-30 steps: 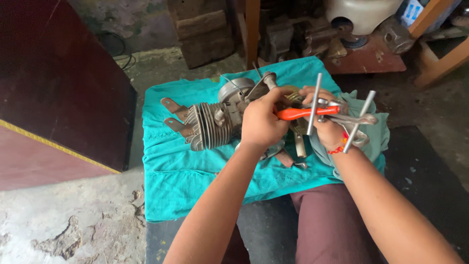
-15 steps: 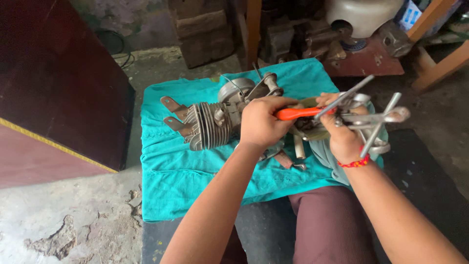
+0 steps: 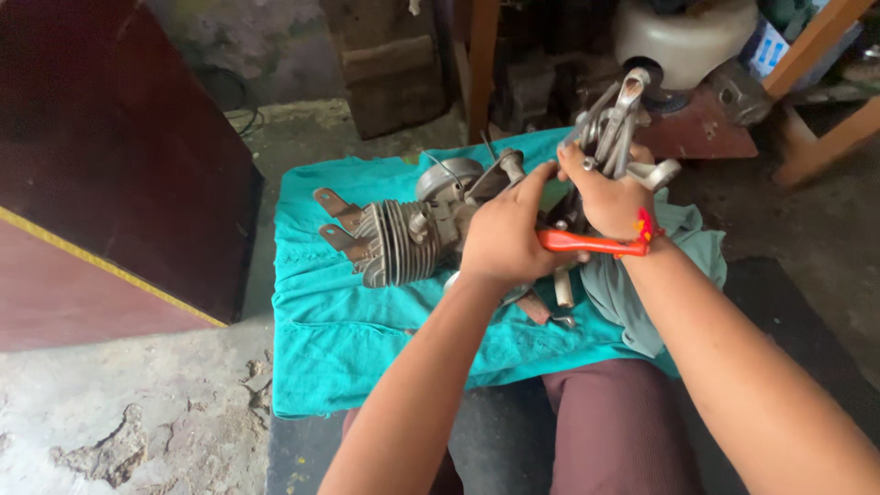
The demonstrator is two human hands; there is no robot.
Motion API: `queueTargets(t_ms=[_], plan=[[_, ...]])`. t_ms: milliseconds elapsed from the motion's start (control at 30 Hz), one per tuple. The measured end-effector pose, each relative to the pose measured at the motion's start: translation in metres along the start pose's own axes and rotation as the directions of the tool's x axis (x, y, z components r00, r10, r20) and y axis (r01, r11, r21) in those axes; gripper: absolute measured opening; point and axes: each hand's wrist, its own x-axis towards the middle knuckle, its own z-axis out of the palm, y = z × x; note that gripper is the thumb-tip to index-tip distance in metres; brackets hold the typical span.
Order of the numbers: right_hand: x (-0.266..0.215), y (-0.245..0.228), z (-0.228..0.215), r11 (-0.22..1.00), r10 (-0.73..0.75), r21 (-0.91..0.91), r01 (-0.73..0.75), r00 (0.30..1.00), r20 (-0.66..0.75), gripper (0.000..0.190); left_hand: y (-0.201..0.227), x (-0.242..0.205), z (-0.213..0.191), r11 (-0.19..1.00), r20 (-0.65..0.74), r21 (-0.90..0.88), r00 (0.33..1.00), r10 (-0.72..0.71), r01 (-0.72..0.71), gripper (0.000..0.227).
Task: The person cleans and assembles a small engine cylinder on a cloth spread over their lap. They brush debris from the fins, use a screwdriver to position internal components, and use a wrench to tighten fasteners.
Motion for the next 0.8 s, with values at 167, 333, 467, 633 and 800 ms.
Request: queueTargets(t_ms=[167,333,467,633,800], plan=[[0.008,0.002,-0.028,0.934,0.102,0.309,-0.181,0.962,0.254,0.010,0.002,-0.003,0.001,0.999,0.022,0.044,0.999,-0.033,0.032,0.098],[0.016,-0.019,-0.025,0.977,-0.016,0.214,-0.020,0.986,0.167,0.012,0.001,0.002,0.001,0.999,0.025,0.037,1.000,-0.013,0.012,0.101],[0.020,-0.034,0.001,0.930,0.100,0.365,-0.033,0.981,-0.166,0.020,-0.004,-0.001,0.003,0.998,-0.031,0.040,0.998,0.052,-0.051,0.102],[0.030,-0.058,0.000,0.889,0.110,0.458,-0.021,0.979,-0.170,0.017,-0.004,0.000,0.007,1.000,-0.003,0.025,1.000,-0.001,0.001,0.100],[0.054,-0.099,-0.022,0.913,-0.139,0.389,0.119,0.990,0.024,0.014,0.002,-0.001,0.003,1.000,-0.001,0.011,1.000,0.016,-0.016,0.117]])
